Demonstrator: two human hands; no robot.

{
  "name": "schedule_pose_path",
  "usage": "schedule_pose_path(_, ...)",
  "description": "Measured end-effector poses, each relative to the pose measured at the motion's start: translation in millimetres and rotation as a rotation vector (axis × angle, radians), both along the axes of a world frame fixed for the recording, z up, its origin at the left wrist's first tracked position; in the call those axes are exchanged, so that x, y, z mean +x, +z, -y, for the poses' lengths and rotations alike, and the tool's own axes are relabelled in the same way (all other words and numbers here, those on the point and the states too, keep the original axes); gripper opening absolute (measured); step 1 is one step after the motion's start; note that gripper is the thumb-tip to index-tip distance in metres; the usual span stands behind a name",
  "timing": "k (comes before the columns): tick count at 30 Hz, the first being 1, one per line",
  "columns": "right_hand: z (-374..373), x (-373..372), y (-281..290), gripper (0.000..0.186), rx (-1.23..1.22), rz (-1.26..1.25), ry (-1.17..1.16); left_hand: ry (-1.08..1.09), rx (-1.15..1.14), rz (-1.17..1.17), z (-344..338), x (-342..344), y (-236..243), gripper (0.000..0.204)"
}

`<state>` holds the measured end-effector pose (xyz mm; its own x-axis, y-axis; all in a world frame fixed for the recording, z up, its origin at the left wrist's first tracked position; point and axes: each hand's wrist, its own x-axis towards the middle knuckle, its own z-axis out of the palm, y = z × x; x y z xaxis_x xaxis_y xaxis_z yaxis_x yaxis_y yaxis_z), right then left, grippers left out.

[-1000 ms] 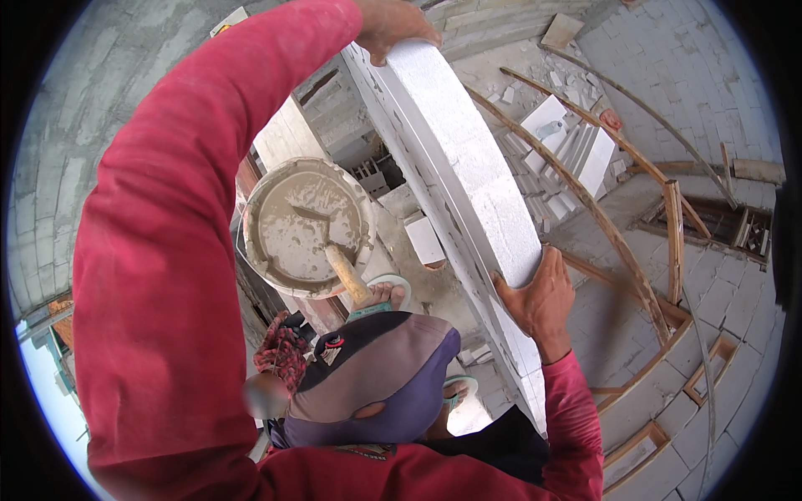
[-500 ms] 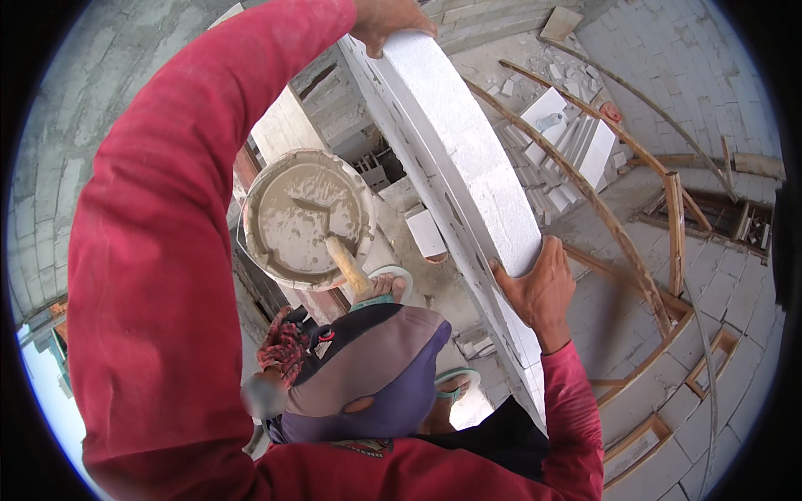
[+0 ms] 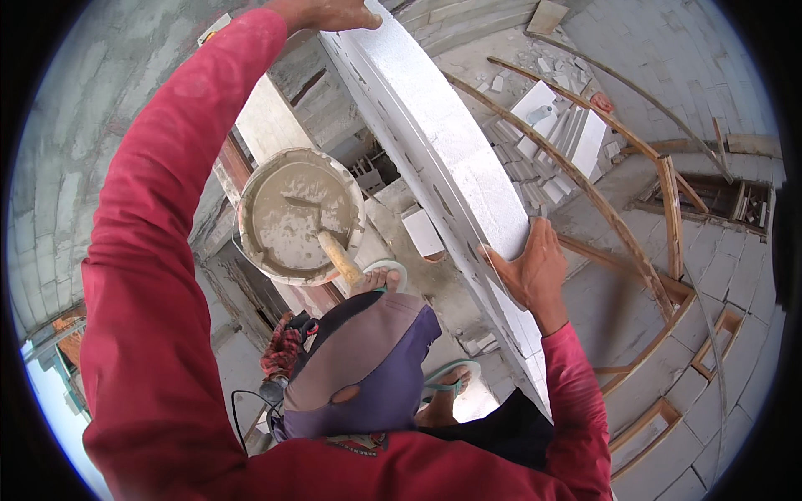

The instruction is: The person positions a long white plasterboard strip on a wooden scaffold, applies cement with a trowel, and taps the strip with a hammer to secure it. The person then uses a tape measure to check dimensions of the installed strip.

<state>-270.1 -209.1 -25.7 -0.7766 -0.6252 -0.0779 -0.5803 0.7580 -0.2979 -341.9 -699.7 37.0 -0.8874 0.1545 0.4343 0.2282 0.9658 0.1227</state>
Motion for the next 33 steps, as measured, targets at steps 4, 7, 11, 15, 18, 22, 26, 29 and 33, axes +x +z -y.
schedule_pose_path(4, -8.2, -8.4, -2.4, 0.061, -0.049, 0.063, 0.054, 0.620, 1.221, -0.136, -65.7, 74.8, -22.8, 0.089)
schedule_pose_path(7, -10.4, -12.7, -4.1, 0.048, -0.129, 0.092, 0.065, 0.729, 1.672, 0.257, -125.6, 109.2, -46.3, 0.127)
schedule_pose_path(11, -9.5, -12.6, -2.4, 0.045, -0.123, 0.096, 0.076, 0.707, 1.838, 0.449, -161.5, 97.5, -66.4, 0.140)
schedule_pose_path(15, -7.4, -11.9, 2.2, 0.047, -0.099, 0.073, 0.062, 0.712, 1.834, 0.434, -167.4, 87.1, -74.4, 0.122)
schedule_pose_path(18, -6.6, -13.0, 4.5, 0.048, -0.091, 0.120, 0.048, 0.715, 1.798, 0.426, -167.4, 85.6, -76.4, 0.113)
schedule_pose_path(22, -5.7, -14.5, 4.2, 0.048, -0.090, 0.118, 0.058, 0.688, 1.789, 0.449, -165.7, 85.6, -76.2, 0.110)
schedule_pose_path(26, -5.2, -14.8, 3.8, 0.048, -0.108, 0.119, 0.065, 0.699, 1.799, 0.440, -166.2, 86.9, -77.5, 0.109)
schedule_pose_path(29, -5.1, -14.7, 5.0, 0.049, -0.110, 0.120, 0.063, 0.679, 1.797, 0.440, -164.9, 87.3, -79.2, 0.110)
schedule_pose_path(33, -5.2, -14.1, 5.6, 0.050, -0.083, 0.130, 0.065, 0.623, 1.775, 0.451, -161.7, 87.3, -80.5, 0.110)
